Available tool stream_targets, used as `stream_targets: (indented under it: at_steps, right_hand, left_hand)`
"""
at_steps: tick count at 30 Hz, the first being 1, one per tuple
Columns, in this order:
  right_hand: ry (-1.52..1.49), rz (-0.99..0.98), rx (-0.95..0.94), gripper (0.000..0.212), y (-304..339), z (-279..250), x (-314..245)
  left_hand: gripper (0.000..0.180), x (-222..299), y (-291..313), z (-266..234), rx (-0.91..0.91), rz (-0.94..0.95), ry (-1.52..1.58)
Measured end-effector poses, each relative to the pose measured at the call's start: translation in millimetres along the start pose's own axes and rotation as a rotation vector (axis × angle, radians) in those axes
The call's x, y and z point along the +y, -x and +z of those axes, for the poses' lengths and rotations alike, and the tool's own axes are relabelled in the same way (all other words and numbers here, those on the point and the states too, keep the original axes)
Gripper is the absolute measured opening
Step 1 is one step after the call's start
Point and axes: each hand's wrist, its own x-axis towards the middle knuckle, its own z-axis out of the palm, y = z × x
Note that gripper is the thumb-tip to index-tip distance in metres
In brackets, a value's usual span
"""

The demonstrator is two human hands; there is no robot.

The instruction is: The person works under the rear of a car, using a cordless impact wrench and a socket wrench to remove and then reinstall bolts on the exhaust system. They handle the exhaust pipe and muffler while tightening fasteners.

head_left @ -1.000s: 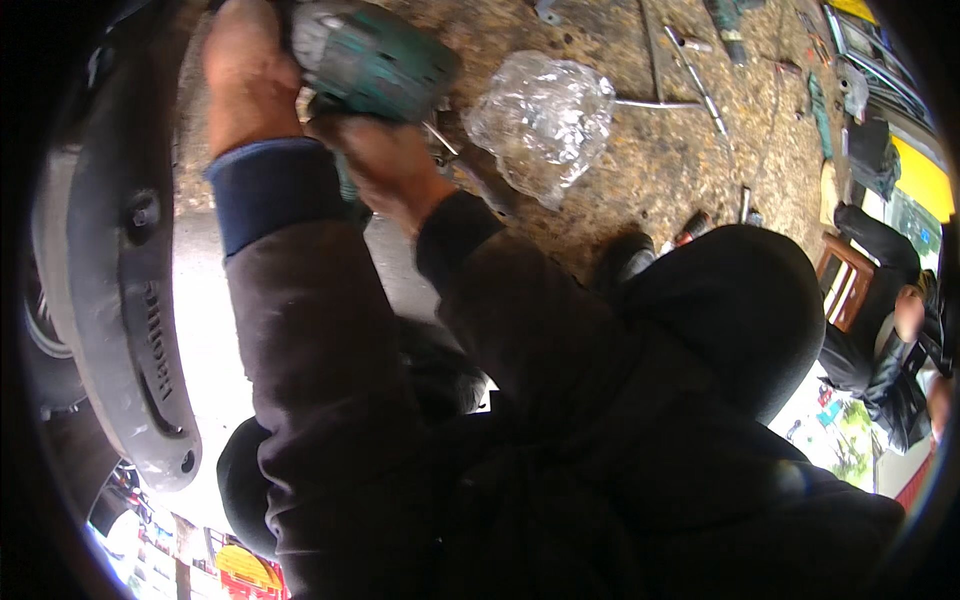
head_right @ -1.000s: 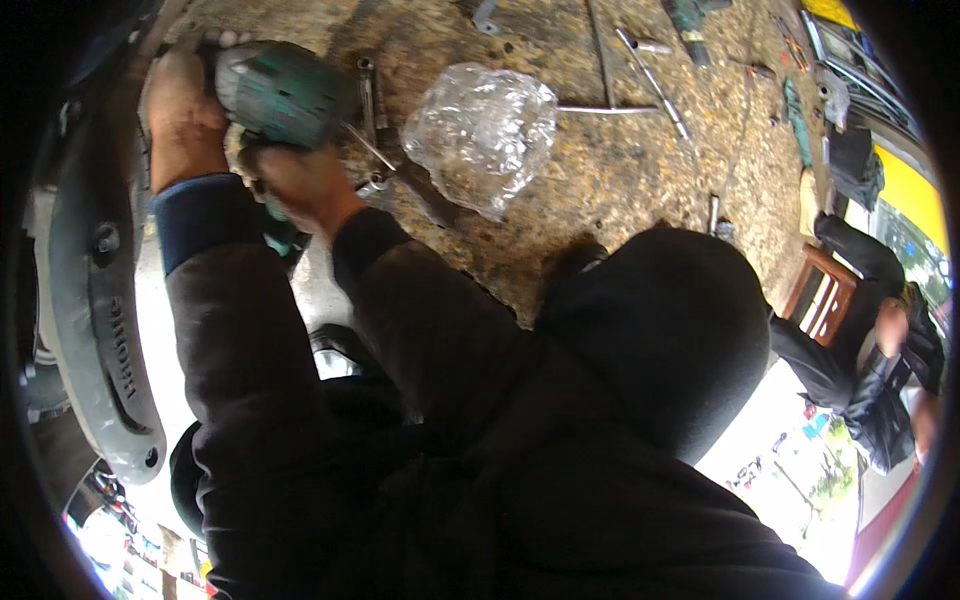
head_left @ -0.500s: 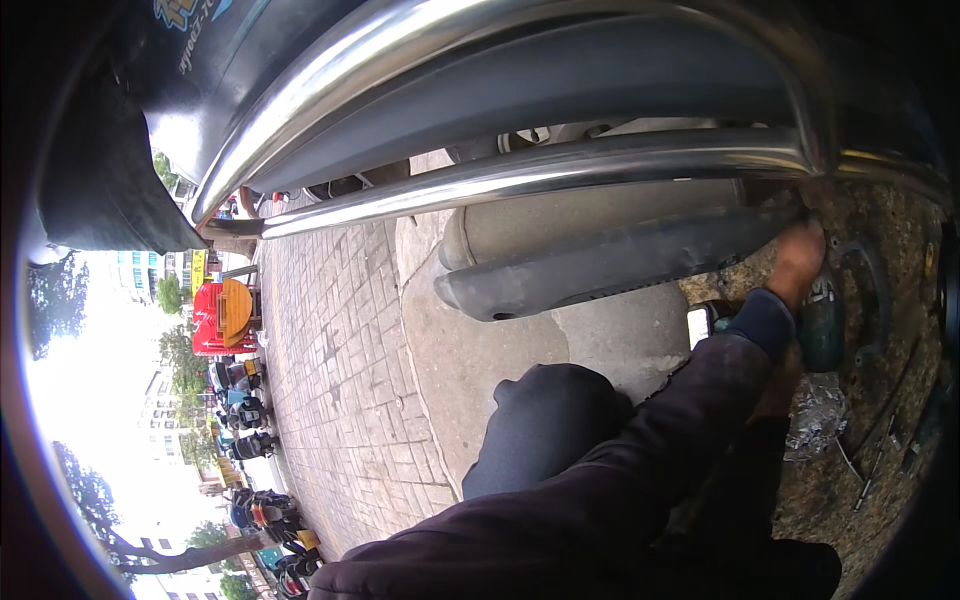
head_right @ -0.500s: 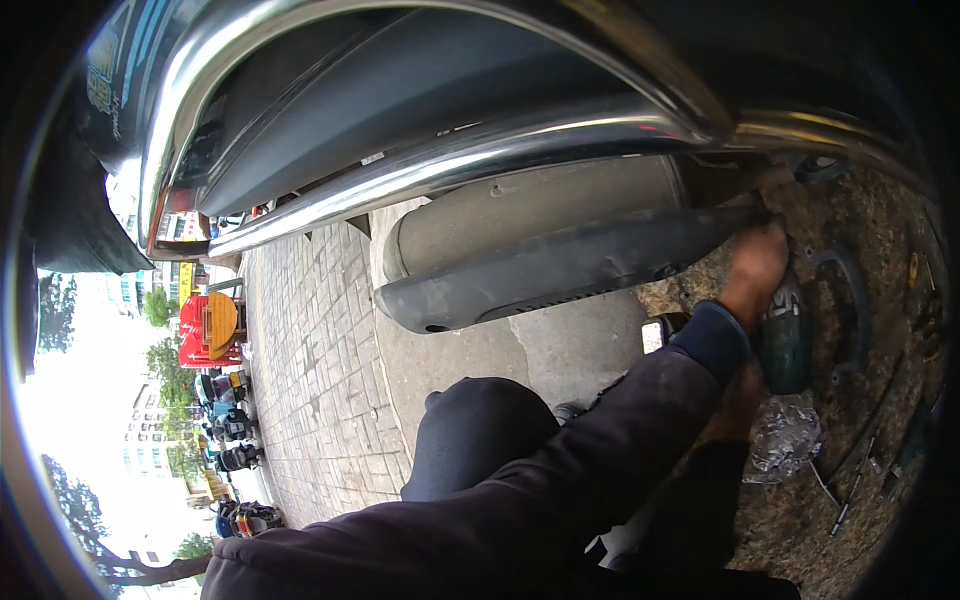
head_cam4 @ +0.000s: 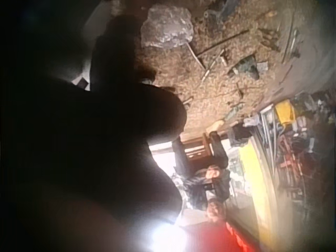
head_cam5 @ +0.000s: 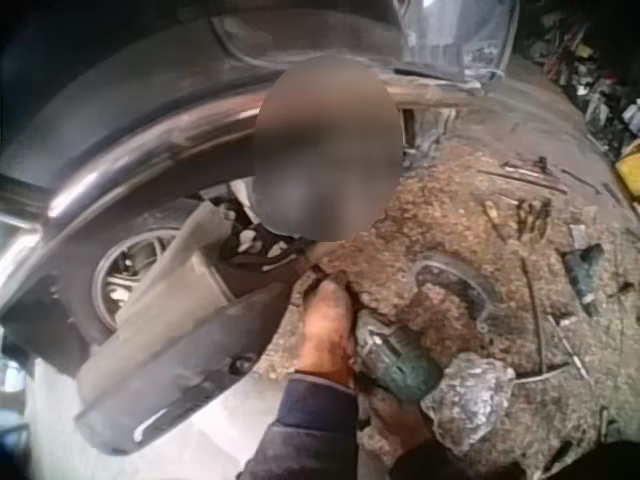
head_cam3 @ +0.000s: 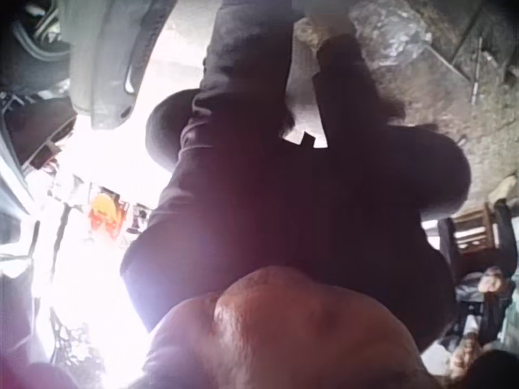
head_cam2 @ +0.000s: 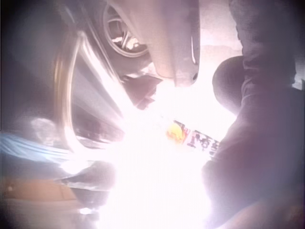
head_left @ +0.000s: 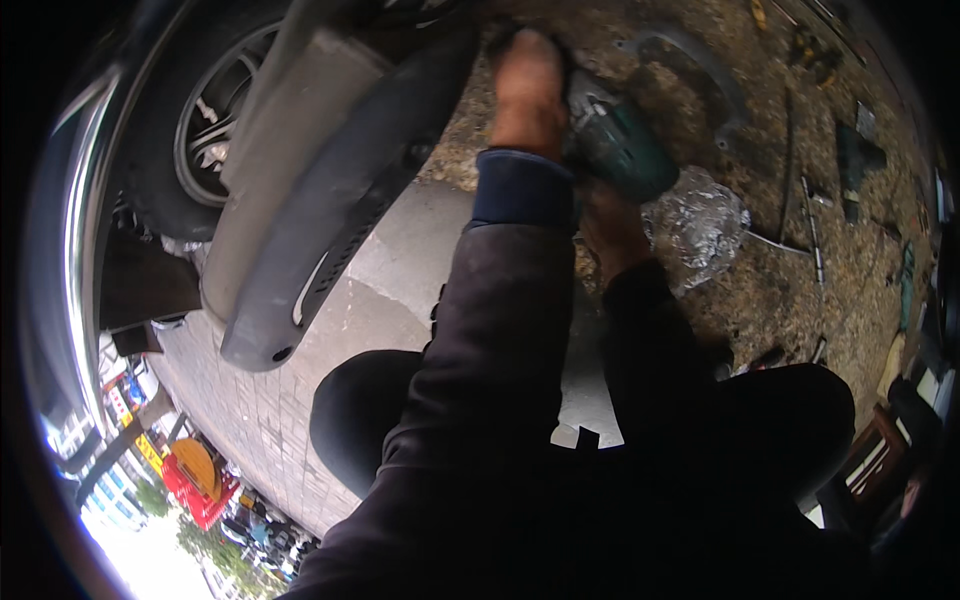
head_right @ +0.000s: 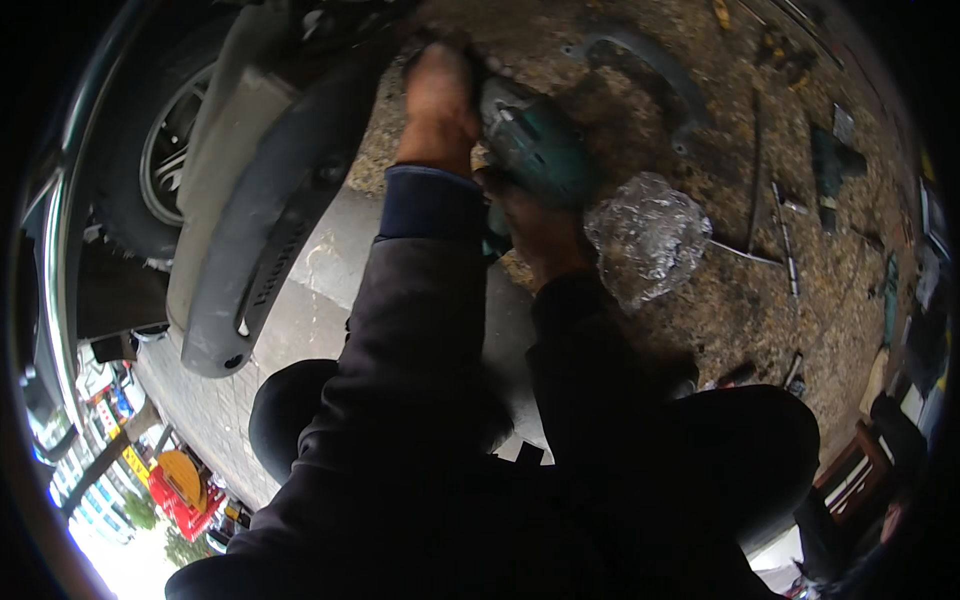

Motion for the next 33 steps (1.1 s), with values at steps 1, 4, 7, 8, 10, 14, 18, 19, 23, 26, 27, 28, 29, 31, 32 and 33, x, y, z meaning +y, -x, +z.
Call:
stream_targets:
  at_steps: [1, 4, 7, 8, 10, 14, 18, 19, 23, 26, 27, 28, 29, 31, 32, 33]
  right_hand:
    - [0.142, -0.113, 0.049, 0.024, 1.3, 1.6, -2.2]
    - [-0.042, 0.064, 0.02, 0.01, 0.9, 4.7, -5.8]
    - [-0.242, 0.009, 0.025, 0.007, -5.5, 9.5, -2.4]
    - [-0.361, 0.079, 0.041, 0.004, -4.2, 10.4, 1.1]
    - [-0.406, 0.025, 0.051, 0.003, -4.3, 11.3, 9.6]
    - [-0.321, -0.036, 0.042, 0.006, -3.4, 8.5, 23.2]
    - [-0.336, -0.056, 0.087, 0.015, -7.0, 10.4, 25.2]
    - [-0.43, -0.02, 0.088, 0.016, -8.5, 11.8, 23.8]
    - [-0.34, -0.014, 0.029, 0.031, -6.8, 13.0, 14.2]
    - [-0.327, 0.018, 0.043, 0.039, -3.1, 6.2, 10.3]
    - [-0.371, 0.048, 0.045, 0.036, -2.1, 4.2, 10.2]
    - [-0.414, 0.079, 0.049, 0.034, -1.0, 2.3, 10.5]
    - [-0.488, 0.1, 0.032, 0.031, 1.1, 0.0, 10.8]
    - [-0.547, 0.139, 0.025, 0.026, 8.0, -5.3, 10.5]
    - [-0.532, 0.157, 0.036, 0.023, 13.6, -9.5, 9.2]
    - [-0.516, 0.174, 0.054, 0.021, 20.3, -14.3, 6.9]
  left_hand:
    - [0.027, -0.4, 0.7, 1.3, 0.088, 0.036, -0.051]
    - [0.019, 15.9, -16.3, 10.0, 0.223, -0.619, 1.584]
    - [0.016, 22.5, -25.8, 8.0, 0.231, -0.863, 2.399]
    - [0.016, 18.0, -27.8, 5.2, 0.161, -0.738, 2.075]
    - [0.017, 17.8, -26.8, -1.6, 0.128, -0.744, 2.084]
    - [0.022, 22.5, -21.3, -14.0, 0.159, -0.946, 2.344]
    - [0.023, 19.7, -26.1, -18.9, 0.129, -0.964, 2.39]
    - [0.023, 18.3, -28.4, -19.5, 0.183, -1.011, 2.431]
    - [0.009, 16.6, -32.5, -22.9, 0.262, -1.136, 2.303]
    - [0.008, 15.9, -33.2, -22.9, 0.376, -1.114, 2.346]
    - [0.008, 16.3, -32.7, -22.2, 0.388, -1.13, 2.418]
    - [0.009, 17.6, -32.3, -21.1, 0.428, -1.112, 2.449]
    - [0.01, 19.0, -30.7, -19.5, 0.441, -1.104, 2.494]
    - [0.011, 26.1, -27.9, -14.5, 0.459, -1.103, 2.496]
    - [0.012, 31.7, -24.8, -10.9, 0.45, -1.125, 2.493]
    - [0.015, 37.1, -23.3, -6.3, 0.375, -1.115, 2.571]
